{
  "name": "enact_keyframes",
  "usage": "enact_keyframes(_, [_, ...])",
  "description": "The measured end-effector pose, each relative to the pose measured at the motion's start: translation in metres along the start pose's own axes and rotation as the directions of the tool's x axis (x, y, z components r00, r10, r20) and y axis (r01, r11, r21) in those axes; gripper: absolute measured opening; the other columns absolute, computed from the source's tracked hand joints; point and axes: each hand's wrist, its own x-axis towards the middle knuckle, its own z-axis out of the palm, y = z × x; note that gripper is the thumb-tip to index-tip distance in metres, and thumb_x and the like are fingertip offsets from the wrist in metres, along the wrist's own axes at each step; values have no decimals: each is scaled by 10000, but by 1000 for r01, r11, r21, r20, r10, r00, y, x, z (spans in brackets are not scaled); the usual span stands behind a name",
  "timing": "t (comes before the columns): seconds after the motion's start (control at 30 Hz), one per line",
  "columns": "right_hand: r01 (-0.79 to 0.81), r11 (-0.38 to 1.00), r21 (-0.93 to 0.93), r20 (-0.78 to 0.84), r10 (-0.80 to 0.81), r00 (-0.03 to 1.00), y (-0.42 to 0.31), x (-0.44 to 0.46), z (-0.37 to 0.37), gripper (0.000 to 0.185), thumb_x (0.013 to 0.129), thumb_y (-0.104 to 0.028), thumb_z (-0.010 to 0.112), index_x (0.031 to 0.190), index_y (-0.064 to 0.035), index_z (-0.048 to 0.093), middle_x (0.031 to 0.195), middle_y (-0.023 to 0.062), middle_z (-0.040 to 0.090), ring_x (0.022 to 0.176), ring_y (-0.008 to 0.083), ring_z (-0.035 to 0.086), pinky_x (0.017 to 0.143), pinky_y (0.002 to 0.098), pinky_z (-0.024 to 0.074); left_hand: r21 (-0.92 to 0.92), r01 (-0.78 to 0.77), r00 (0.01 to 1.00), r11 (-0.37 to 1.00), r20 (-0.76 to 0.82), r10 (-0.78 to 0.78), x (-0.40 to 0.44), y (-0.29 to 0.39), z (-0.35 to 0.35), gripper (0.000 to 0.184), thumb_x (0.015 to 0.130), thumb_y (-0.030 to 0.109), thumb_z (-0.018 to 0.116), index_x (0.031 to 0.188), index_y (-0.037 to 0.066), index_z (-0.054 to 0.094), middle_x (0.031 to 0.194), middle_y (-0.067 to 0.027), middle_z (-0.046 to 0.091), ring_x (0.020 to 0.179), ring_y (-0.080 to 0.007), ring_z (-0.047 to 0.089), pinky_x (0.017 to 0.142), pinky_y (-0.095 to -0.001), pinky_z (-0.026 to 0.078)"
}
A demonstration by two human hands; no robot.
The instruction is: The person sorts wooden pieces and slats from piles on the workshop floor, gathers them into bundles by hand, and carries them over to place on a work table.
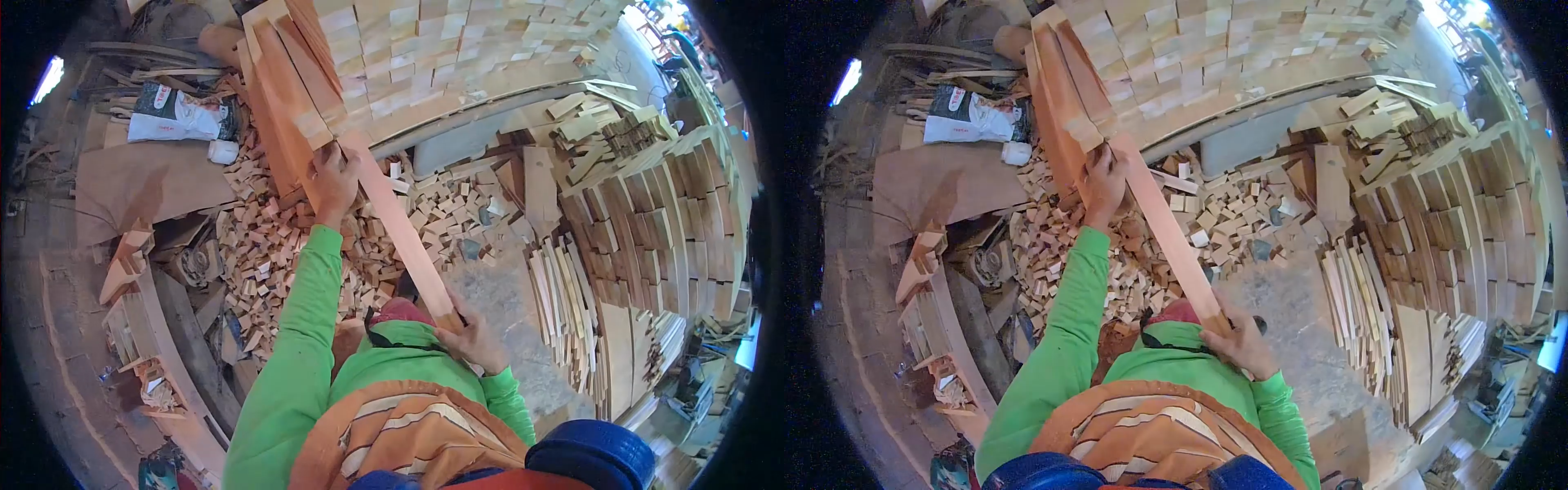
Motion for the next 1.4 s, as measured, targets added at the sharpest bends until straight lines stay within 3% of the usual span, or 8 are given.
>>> enact_keyframes(0.13, [-21, 1000, -5, 28, 22, 999, -1, 0, -4, 799, 819, -139, 762, 1521, -30, 396, 1452, 149, 541, 1292, 247, 525, 1094, 336, 385, -49, -35, 998, 998, -58, 32, 2, 6, -1, 578, 909, 329, 579, 1412, 49, 521, 1376, -175, 542, 1174, -372, 511, 1047, -450, 328])
enact_keyframes(0.43, [-15, 1000, 19, 43, 14, 999, 8, 2, -4, 812, 800, -118, 775, 1516, -27, 402, 1466, 149, 527, 1304, 257, 517, 1113, 342, 372, -283, 174, 979, 943, 153, -134, 11, 3, -7, 596, 897, 285, 547, 1443, 50, 495, 1387, -217, 511, 1219, -386, 467, 1069, -456, 303])
enact_keyframes(0.8, [83, 996, -31, 8, -83, 997, 13, 7, -1, 812, 788, -105, 772, 1513, -42, 412, 1474, 147, 519, 1295, 258, 523, 1099, 340, 388, -189, 175, 979, 966, 135, -151, 9, 11, -9, 604, 901, 344, 535, 1429, 52, 505, 1351, -211, 523, 1207, -390, 461, 1074, -469, 297])
enact_keyframes(0.97, [-34, 999, 16, 41, 34, 999, 2, 6, -3, 822, 773, -108, 780, 1509, -39, 420, 1440, 146, 553, 1249, 254, 556, 1064, 337, 418, -34, 156, 984, 987, 88, -152, 6, 15, -9, 574, 914, 346, 539, 1411, 59, 525, 1376, -199, 515, 1211, -374, 470, 1081, -456, 303])
enact_keyframes(1.1, [-184, 979, -84, 45, 188, 981, -19, -1, -18, 819, 755, -111, 791, 1491, -22, 443, 1392, 157, 593, 1198, 260, 587, 1030, 333, 442, -195, 383, 877, 903, 383, -290, -1, 60, -49, 549, 930, 291, 553, 1432, 74, 510, 1384, -189, 519, 1196, -346, 500, 1063, -437, 358])
enact_keyframes(1.13, [-139, 990, 11, 27, 138, 990, -6, -7, -21, 815, 749, -86, 778, 1486, -1, 442, 1393, 178, 587, 1230, 271, 574, 1046, 348, 442, -246, 435, 845, 866, 444, -298, -6, 68, -58, 556, 927, 254, 565, 1449, 73, 493, 1385, -187, 518, 1193, -336, 511, 1067, -435, 375])
enact_keyframes(1.23, [-16, 999, 37, -13, 16, 1000, -16, -28, -39, 814, 741, -49, 767, 1483, 23, 440, 1397, 201, 578, 1269, 283, 555, 1066, 366, 438, -539, 106, 956, 836, 287, 64, -57, 83, -63, 662, 950, 208, 566, 1538, 17, 328, 1538, -218, 384, 1376, -347, 421, 1146, -434, 338])
enact_keyframes(1.4, [93, 995, 18, -18, -93, 996, -25, -21, -54, 861, 719, -39, 789, 1492, 32, 418, 1401, 195, 573, 1282, 283, 544, 1082, 363, 423, -569, -170, 922, 805, 197, 335, -122, 101, -87, 766, 953, 273, 587, 1575, 5, 229, 1624, -231, 227, 1486, -375, 249, 1196, -458, 235])
